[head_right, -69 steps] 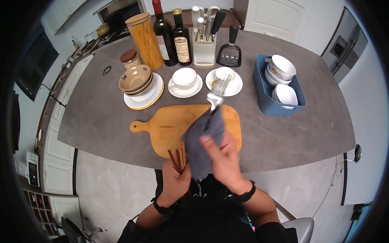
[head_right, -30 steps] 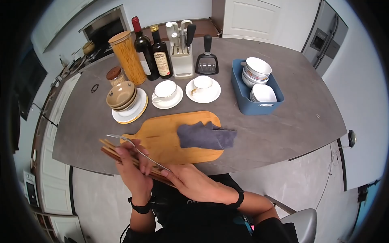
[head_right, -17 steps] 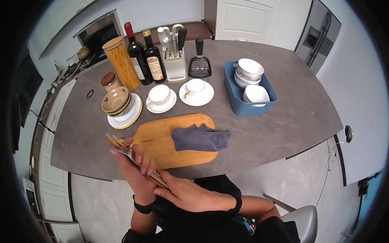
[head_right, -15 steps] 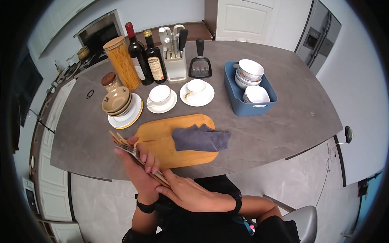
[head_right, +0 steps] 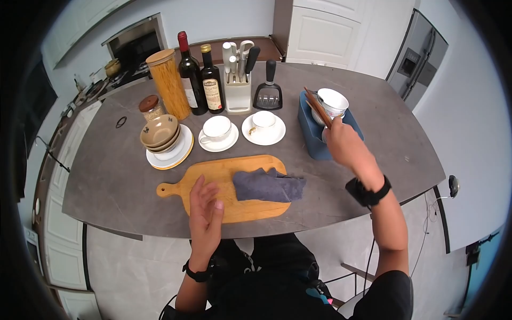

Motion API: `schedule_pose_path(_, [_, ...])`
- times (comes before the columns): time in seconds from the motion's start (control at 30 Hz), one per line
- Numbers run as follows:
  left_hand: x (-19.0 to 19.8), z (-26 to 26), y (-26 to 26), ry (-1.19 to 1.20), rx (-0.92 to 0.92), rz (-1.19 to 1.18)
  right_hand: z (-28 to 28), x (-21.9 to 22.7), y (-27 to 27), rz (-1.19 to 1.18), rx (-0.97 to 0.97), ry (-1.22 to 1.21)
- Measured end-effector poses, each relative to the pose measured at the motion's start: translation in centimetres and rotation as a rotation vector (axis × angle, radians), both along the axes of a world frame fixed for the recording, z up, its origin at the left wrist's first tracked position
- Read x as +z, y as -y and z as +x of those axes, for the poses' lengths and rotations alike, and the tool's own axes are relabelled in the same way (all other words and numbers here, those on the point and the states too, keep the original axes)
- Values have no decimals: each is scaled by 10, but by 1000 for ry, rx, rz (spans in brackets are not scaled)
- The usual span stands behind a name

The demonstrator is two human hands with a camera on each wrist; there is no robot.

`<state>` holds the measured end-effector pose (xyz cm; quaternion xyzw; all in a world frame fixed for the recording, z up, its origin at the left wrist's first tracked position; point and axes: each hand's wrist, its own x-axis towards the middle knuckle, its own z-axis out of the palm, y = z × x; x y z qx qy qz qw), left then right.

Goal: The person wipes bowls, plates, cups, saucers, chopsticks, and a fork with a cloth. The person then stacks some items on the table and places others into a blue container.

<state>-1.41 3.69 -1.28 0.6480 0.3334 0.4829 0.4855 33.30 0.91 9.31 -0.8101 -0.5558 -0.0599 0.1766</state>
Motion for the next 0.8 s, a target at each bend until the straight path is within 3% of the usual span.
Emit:
schedule_pose_path(0.1, [-7, -4, -4, -108, 93, 50, 27, -1, -27, -200, -59, 54])
schedule_pose_path(0.17, [-17, -7, -8, -141, 145, 116, 41, -10, -45, -431, 4, 206])
schedule_pose_path(0.27, [-27, -10, -12, -195, 248, 214, 46, -17, -64, -593, 178, 361])
schedule_pose_path(0.37, [-29, -11, -11, -216, 307, 253, 46, -27, -81, -636, 236, 426])
schedule_pose_path(0.5, [-32, -14, -13, -215, 334, 287, 44, -38, -90, -554, 121, 243])
schedule_pose_path(0.57, [-34, -15, -13, -196, 350, 291, 20, -24, -73, -466, -81, 120])
schedule_pose_path(0.63, [-35, -14, -12, -178, 362, 298, 28, -33, -69, -388, 7, 215])
schedule_pose_path(0.8, [-36, -15, -12, -234, 405, 365, 1, -13, -38, -273, -74, 193])
